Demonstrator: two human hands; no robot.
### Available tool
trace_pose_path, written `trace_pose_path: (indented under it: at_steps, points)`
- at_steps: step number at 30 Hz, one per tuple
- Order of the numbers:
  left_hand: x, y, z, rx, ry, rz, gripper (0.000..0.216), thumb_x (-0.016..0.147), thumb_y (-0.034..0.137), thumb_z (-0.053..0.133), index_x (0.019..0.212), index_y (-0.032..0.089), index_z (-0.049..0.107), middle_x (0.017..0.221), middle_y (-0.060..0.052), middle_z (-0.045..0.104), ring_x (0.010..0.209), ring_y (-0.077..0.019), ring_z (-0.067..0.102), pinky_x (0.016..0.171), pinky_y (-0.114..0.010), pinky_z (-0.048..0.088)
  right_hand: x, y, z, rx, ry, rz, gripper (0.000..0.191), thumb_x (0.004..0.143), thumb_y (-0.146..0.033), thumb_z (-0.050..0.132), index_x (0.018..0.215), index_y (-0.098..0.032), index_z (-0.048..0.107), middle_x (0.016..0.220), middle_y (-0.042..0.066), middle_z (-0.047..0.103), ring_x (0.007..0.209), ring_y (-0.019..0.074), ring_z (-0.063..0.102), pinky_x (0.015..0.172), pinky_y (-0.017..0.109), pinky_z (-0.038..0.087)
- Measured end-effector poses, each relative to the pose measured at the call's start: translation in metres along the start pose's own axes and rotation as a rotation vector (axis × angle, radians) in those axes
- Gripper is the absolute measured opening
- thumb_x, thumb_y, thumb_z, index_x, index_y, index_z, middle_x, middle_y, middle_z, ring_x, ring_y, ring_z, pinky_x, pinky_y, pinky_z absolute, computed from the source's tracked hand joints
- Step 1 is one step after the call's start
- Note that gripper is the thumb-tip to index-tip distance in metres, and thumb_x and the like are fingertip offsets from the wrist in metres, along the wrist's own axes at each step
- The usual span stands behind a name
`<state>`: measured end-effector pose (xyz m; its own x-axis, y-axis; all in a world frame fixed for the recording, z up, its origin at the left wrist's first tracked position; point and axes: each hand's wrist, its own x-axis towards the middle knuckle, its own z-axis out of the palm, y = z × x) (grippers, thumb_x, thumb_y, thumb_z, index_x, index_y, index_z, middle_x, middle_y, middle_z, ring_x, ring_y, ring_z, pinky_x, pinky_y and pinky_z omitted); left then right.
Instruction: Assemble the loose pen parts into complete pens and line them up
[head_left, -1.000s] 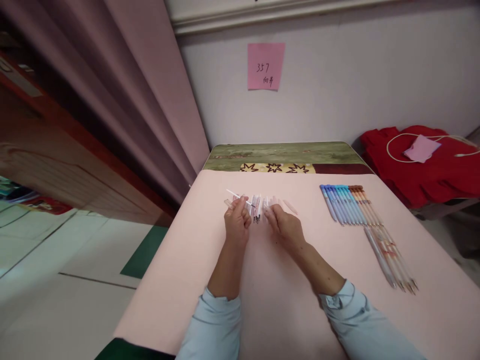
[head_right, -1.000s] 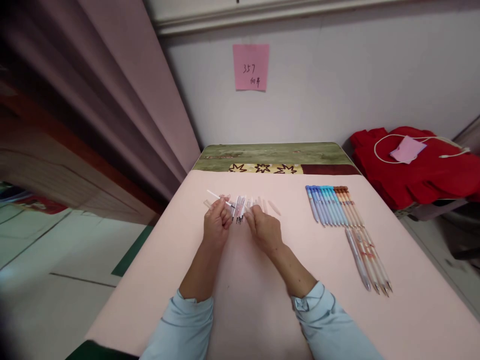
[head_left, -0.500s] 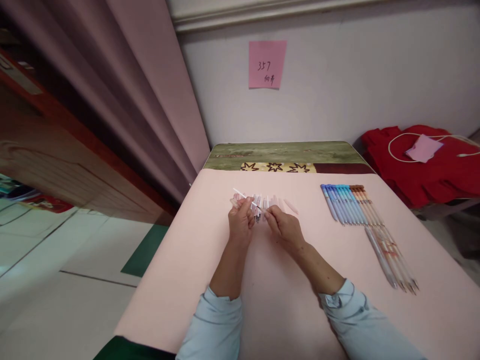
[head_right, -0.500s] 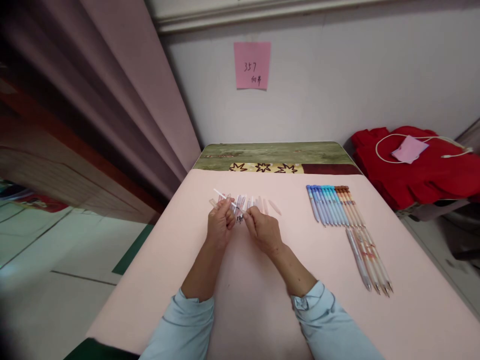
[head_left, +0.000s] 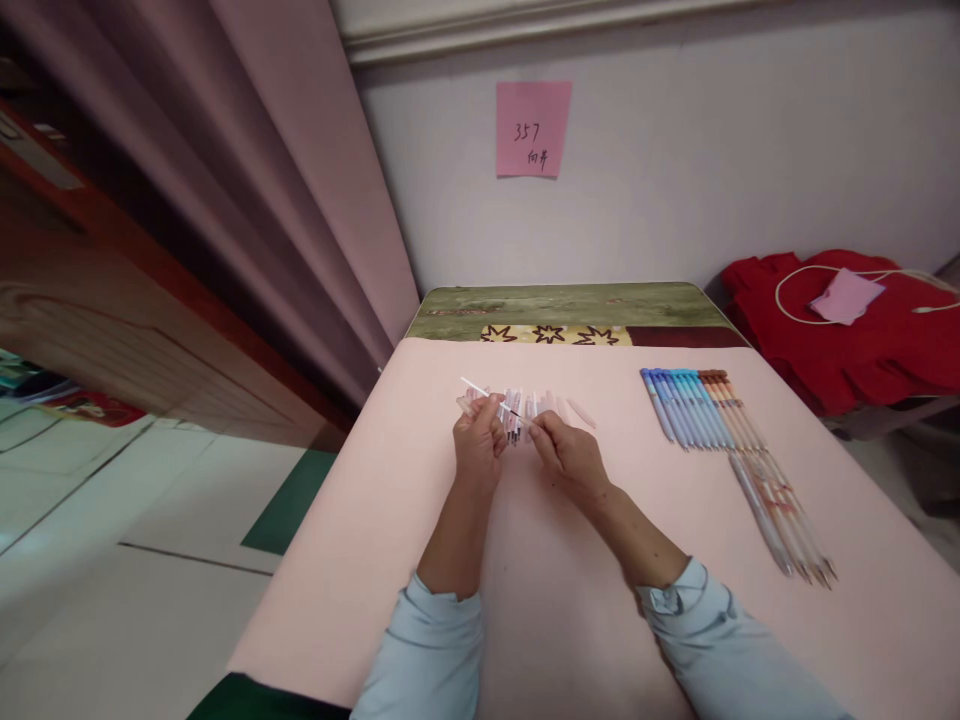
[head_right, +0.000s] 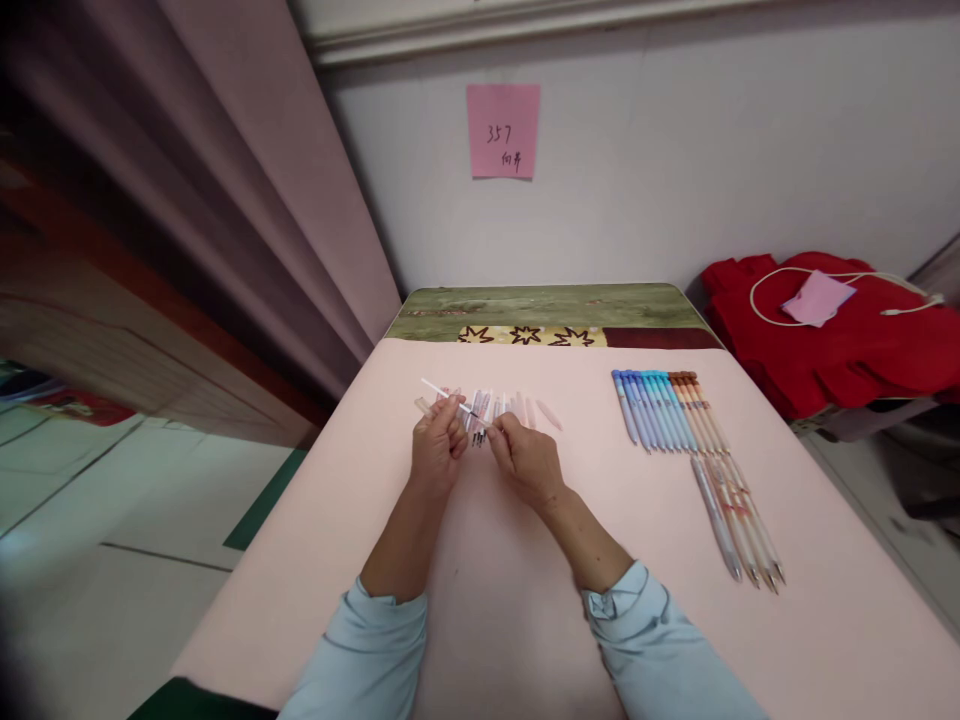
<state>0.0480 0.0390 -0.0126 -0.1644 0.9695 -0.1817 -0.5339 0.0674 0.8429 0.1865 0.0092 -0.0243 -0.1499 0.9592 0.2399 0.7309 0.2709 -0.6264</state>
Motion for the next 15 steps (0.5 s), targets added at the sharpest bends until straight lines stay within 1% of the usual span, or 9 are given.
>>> trace_pose_path:
  at_steps: [3,9,15]
  points:
    - [0.0013,0.0005,-0.0014,-0.01,0.011,0.002,0.039,0.069,0.043,0.08,0.085,0.014,0.059,0.045,0.013,0.026,0.036,-0.0017,0.018,0.035,-0.018,0.012,0.0001,0.0003,0.0001,-0.009,-0.002,0.005,0.031,0.1,-0.041,0.033,0.09,-0.023,0.055,0.068,-0.001,0.063,0.062,0.0167,0.06,0.059,0.024,0.032]
    - [-0.0016,0.0,0.0012,0.013,-0.008,-0.002,0.038,0.069,0.044,0.08,0.082,0.015,0.058,0.045,0.013,0.027,0.036,-0.0019,0.018,0.035,-0.019,0.011,-0.0001,0.0006,0.0002,0.003,-0.021,0.013,0.031,0.1,-0.042,0.032,0.092,-0.023,0.056,0.069,-0.001,0.065,0.063,0.0167,0.061,0.06,0.024,0.033]
    - [-0.0026,-0.0005,0.0018,0.04,-0.017,-0.011,0.038,0.069,0.043,0.079,0.08,0.016,0.056,0.044,0.013,0.027,0.036,-0.0021,0.017,0.035,-0.019,0.011,-0.0003,0.0014,0.001,0.038,0.012,0.004,0.029,0.099,-0.04,0.033,0.092,-0.022,0.055,0.069,-0.001,0.063,0.062,0.0169,0.06,0.06,0.024,0.034]
